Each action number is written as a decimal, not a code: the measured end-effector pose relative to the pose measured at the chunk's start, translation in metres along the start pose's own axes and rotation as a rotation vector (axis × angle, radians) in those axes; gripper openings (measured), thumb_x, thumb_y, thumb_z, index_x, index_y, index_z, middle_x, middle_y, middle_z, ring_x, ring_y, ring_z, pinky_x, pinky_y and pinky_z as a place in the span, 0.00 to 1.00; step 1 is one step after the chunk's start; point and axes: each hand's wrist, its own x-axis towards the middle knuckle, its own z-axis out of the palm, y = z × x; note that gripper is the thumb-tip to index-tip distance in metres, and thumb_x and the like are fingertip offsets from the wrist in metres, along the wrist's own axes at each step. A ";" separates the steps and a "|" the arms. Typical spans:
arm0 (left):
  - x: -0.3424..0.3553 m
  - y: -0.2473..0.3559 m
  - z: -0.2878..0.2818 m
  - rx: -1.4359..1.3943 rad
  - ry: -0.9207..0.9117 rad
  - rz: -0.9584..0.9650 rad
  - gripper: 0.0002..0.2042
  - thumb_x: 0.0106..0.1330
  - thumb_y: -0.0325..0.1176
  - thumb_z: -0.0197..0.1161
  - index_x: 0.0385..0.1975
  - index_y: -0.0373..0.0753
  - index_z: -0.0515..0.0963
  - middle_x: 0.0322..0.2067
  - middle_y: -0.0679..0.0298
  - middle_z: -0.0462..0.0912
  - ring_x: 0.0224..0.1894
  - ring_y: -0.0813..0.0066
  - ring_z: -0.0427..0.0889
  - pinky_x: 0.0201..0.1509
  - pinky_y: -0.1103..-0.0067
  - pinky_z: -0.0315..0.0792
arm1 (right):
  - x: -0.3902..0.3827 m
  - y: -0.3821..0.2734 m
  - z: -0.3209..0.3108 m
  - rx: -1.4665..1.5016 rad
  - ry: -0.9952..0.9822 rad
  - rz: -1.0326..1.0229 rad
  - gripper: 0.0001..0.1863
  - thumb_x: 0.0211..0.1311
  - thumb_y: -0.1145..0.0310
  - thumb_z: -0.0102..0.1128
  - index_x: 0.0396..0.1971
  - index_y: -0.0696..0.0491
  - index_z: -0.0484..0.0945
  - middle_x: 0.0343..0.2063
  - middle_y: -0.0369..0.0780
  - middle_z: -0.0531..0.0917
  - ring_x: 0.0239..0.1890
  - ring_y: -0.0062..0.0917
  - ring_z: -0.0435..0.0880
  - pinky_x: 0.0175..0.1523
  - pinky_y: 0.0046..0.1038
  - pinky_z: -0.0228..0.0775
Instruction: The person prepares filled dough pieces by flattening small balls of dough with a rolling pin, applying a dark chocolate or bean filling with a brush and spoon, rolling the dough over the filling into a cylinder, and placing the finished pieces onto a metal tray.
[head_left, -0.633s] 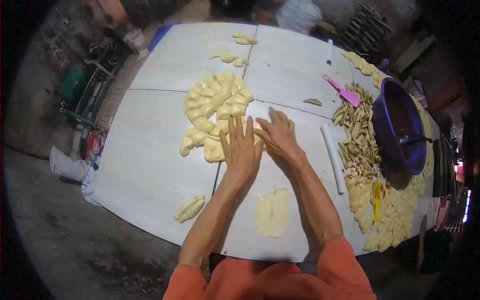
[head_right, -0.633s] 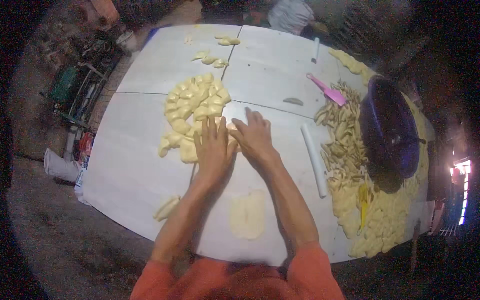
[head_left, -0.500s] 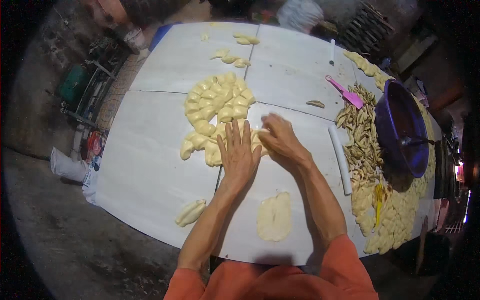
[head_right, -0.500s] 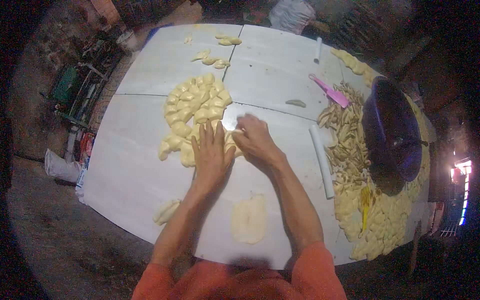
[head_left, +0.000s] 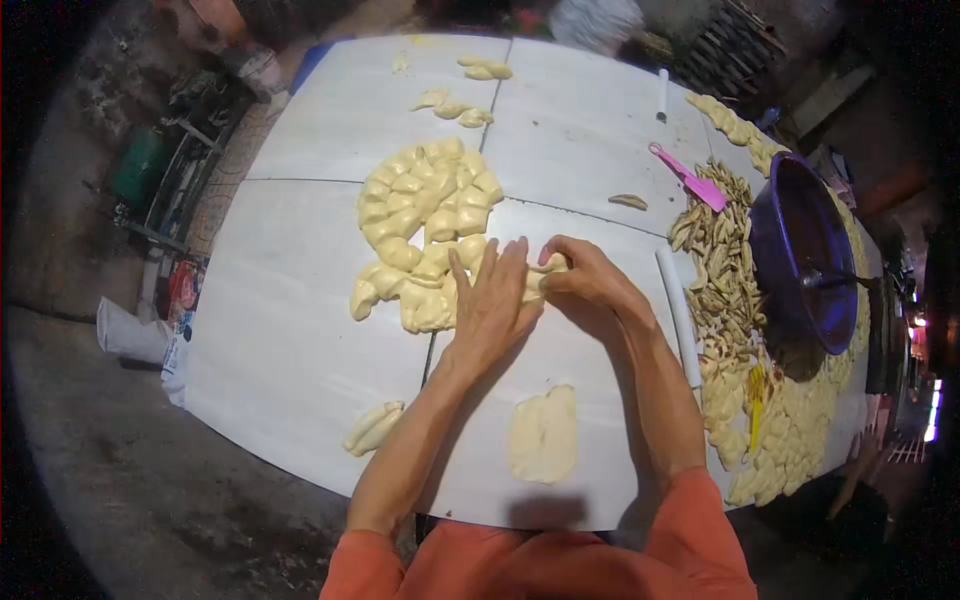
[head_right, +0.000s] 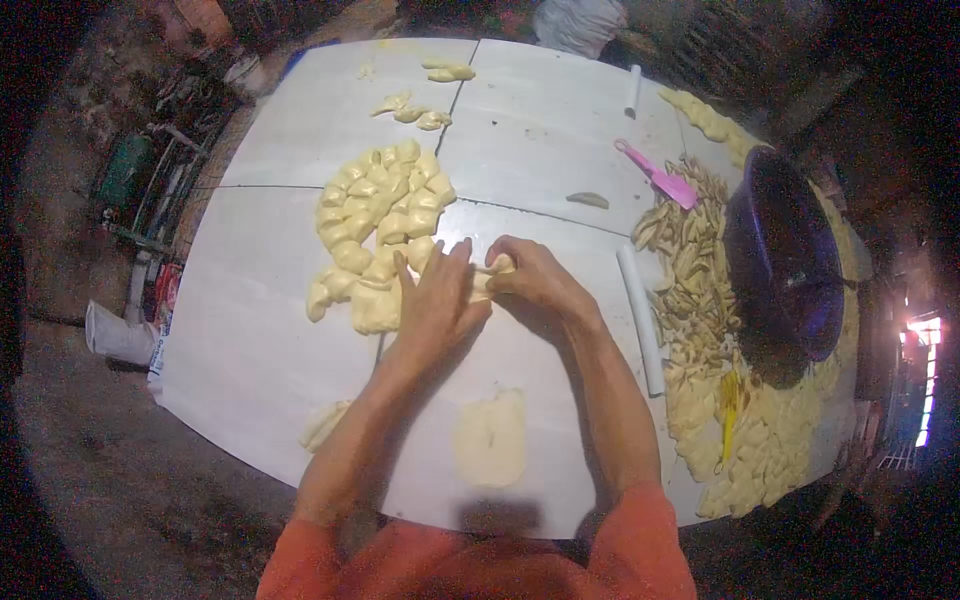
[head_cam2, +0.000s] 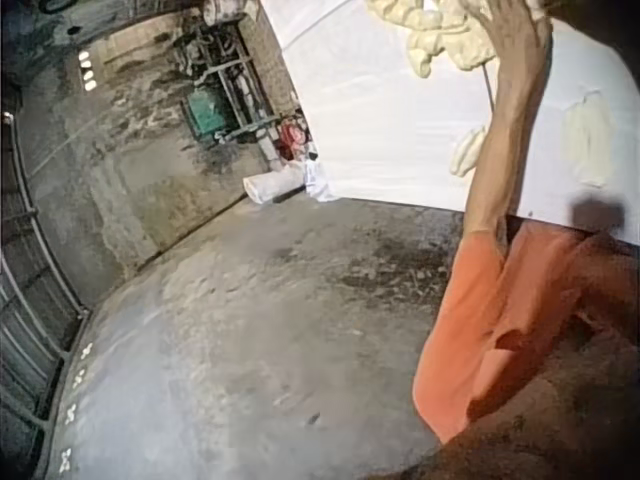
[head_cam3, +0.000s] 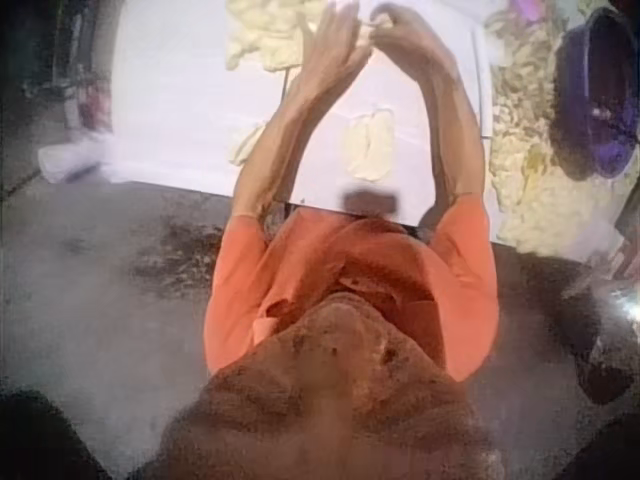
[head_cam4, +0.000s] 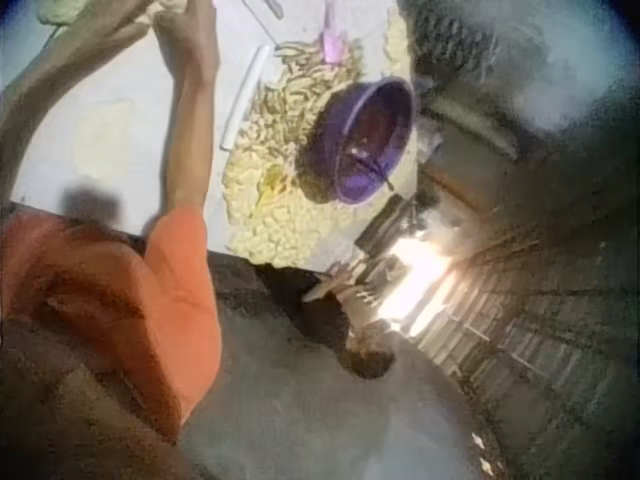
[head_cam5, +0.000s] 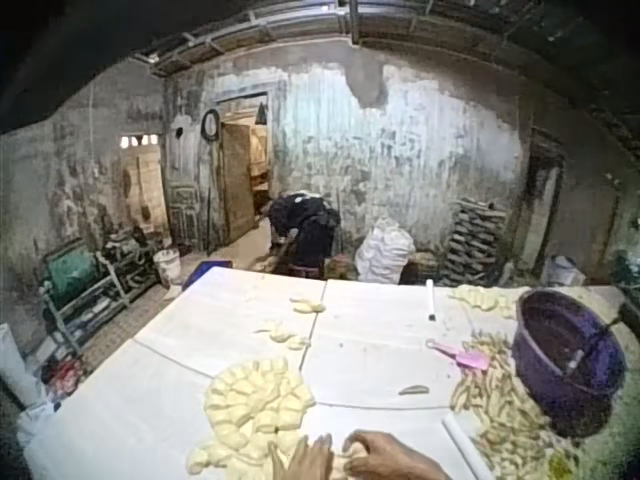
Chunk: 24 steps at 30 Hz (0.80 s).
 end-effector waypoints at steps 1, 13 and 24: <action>0.002 -0.002 0.006 -0.001 0.003 0.000 0.36 0.65 0.39 0.65 0.71 0.31 0.62 0.69 0.44 0.69 0.73 0.39 0.64 0.74 0.31 0.34 | 0.002 0.004 -0.002 -0.003 0.000 -0.001 0.21 0.52 0.67 0.66 0.47 0.58 0.78 0.32 0.42 0.82 0.36 0.25 0.79 0.43 0.29 0.73; 0.005 0.001 0.013 -0.033 0.150 0.086 0.27 0.65 0.36 0.68 0.63 0.35 0.73 0.52 0.53 0.84 0.67 0.48 0.73 0.77 0.36 0.39 | -0.005 0.003 0.005 -0.151 0.120 -0.119 0.15 0.56 0.68 0.62 0.38 0.64 0.81 0.29 0.49 0.85 0.33 0.31 0.83 0.41 0.36 0.74; 0.006 0.008 0.029 0.142 -0.016 0.083 0.16 0.70 0.30 0.60 0.57 0.40 0.79 0.57 0.58 0.83 0.68 0.54 0.74 0.77 0.38 0.43 | -0.061 0.018 -0.018 0.396 -0.111 0.073 0.08 0.54 0.72 0.70 0.31 0.53 0.79 0.24 0.29 0.78 0.27 0.13 0.74 0.30 0.17 0.63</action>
